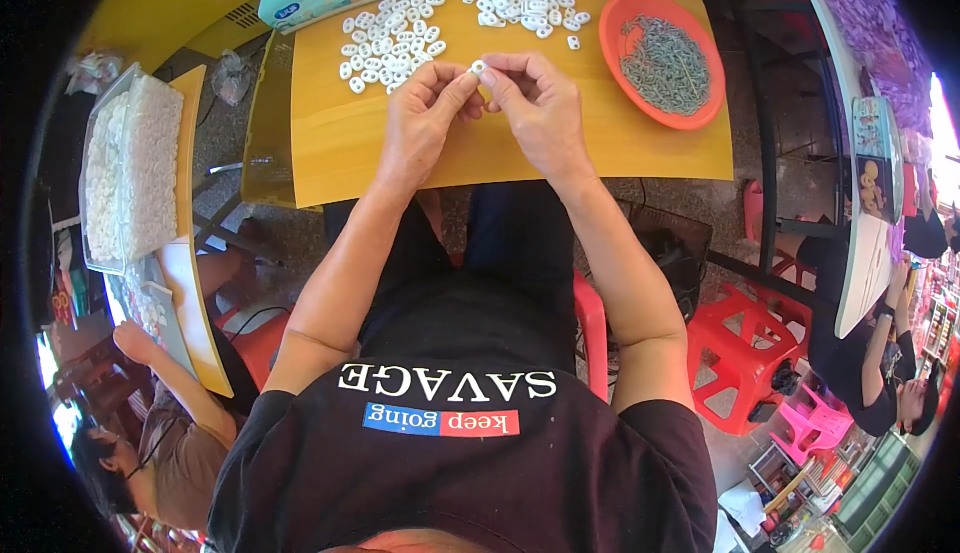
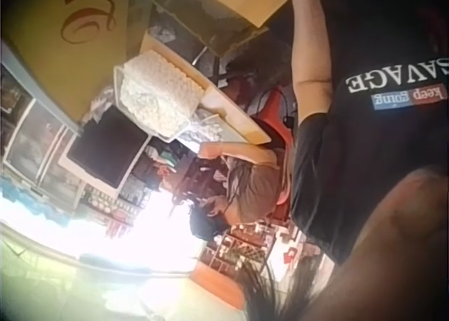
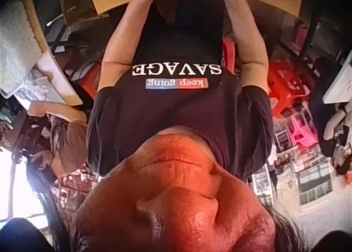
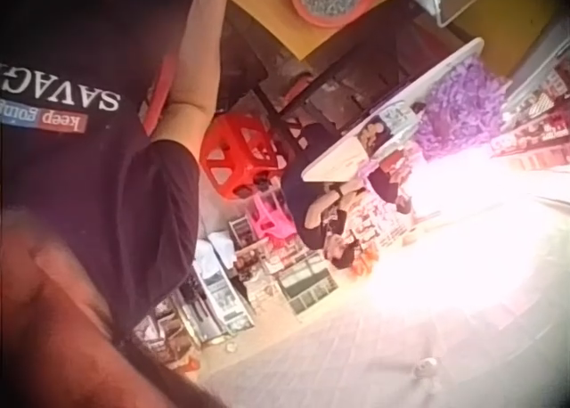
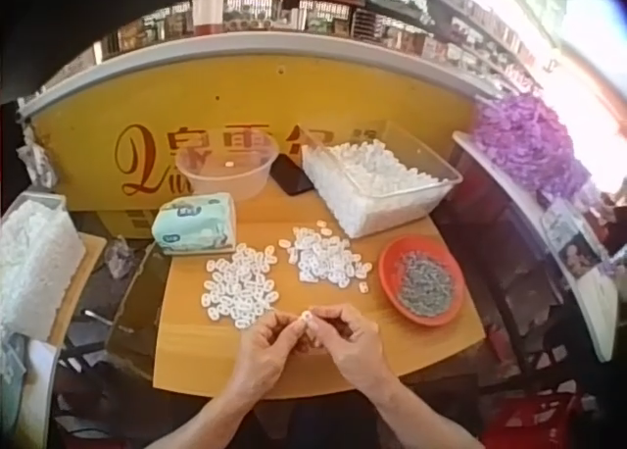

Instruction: Assembling small white plastic components by manually inserting tiny pins into them.

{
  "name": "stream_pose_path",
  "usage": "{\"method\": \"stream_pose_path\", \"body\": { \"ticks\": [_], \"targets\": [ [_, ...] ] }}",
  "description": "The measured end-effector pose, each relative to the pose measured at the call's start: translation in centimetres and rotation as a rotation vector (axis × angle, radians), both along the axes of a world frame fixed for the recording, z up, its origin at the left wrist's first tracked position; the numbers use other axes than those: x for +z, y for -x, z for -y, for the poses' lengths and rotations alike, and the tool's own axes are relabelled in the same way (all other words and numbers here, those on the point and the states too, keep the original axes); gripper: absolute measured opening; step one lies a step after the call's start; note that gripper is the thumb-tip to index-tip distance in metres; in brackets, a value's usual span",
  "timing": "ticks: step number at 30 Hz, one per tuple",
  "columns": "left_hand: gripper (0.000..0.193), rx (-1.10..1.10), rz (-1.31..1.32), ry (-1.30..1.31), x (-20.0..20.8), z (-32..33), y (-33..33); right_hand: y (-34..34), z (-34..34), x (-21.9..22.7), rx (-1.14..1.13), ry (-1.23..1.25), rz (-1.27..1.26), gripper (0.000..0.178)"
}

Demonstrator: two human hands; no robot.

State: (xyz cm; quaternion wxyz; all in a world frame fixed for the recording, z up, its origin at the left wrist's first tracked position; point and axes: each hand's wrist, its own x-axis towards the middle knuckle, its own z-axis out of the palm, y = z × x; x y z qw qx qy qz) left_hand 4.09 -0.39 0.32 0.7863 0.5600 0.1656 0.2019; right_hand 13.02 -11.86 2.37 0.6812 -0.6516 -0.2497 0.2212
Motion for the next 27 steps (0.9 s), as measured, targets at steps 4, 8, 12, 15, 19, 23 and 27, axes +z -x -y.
{"method": "stream_pose_path", "body": {
  "ticks": [4,8,12,15,19,23,27],
  "targets": [
    [0.016,-0.004,0.061,-0.048,1.5,0.7,1.3,0.4,1.2,1.3,0.077,-0.156,-0.225,0.025],
    [0.025,0.0,0.226,-0.162,1.8,0.9,2.4,2.0,1.4,3.1,0.196,-0.316,-0.472,0.04],
    [0.032,-0.089,0.264,-0.103,2.0,1.5,3.9,4.2,1.0,3.1,0.272,-0.407,-0.636,0.055],
    [0.032,-0.132,0.283,0.008,2.2,1.4,5.4,5.9,0.7,2.8,0.283,-0.428,-0.676,0.064],
    [0.03,-0.08,0.38,0.174,2.1,1.7,6.8,8.1,-0.3,2.8,0.276,-0.479,-0.72,0.07],
    [0.028,-0.041,0.419,0.174,1.5,1.3,7.5,9.1,-0.9,2.1,0.279,-0.473,-0.696,0.07],
    [0.026,-0.042,0.252,0.228,2.1,0.2,8.9,9.3,-1.2,2.5,0.29,-0.397,-0.624,0.067]
  ]
}}
